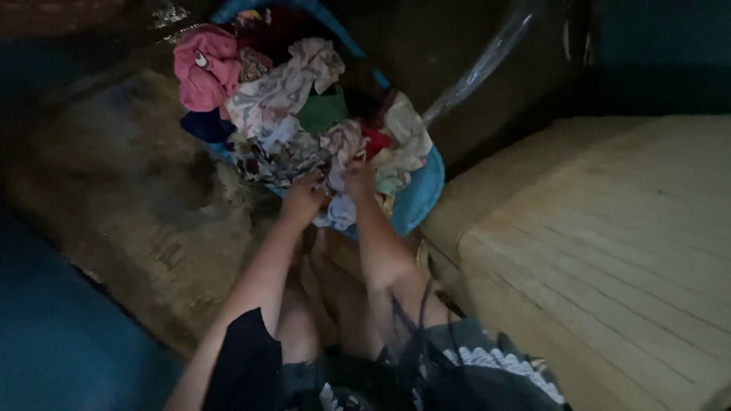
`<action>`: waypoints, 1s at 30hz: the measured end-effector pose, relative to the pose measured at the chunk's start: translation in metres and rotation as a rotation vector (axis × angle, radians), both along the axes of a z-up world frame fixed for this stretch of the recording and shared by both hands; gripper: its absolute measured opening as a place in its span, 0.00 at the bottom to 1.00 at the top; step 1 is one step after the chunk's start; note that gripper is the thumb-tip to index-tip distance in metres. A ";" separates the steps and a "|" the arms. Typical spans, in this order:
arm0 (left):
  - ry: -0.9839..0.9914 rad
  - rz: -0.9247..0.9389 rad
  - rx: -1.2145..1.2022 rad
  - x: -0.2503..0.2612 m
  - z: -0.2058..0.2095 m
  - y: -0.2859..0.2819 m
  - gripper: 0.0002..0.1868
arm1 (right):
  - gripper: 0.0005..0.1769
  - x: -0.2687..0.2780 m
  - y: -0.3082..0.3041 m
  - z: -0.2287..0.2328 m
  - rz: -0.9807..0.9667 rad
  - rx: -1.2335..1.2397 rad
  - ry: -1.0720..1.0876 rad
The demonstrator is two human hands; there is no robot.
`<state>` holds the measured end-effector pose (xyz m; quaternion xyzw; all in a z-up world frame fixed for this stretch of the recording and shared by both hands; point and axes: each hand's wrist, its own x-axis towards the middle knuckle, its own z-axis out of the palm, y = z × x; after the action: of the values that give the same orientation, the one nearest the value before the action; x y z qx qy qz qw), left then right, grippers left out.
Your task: The person is hand washing clothes in a basin under running water in a bathroom.
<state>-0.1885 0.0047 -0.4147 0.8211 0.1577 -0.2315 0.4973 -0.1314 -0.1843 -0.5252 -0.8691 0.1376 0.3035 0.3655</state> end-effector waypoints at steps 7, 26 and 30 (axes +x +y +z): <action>0.091 0.175 -0.170 0.040 0.104 0.008 0.34 | 0.15 0.021 0.010 0.153 -0.817 0.614 0.177; -0.139 0.485 -0.645 0.148 0.251 -0.012 0.15 | 0.16 0.140 0.017 0.427 -0.612 1.143 0.054; -0.257 0.494 -0.720 0.148 0.230 -0.024 0.14 | 0.18 0.152 0.016 0.444 -0.592 1.104 -0.060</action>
<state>-0.0408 -0.0196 -0.1851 0.5560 0.1954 -0.0424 0.8068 0.0205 -0.1682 -0.0807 -0.4852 0.1850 0.1914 0.8329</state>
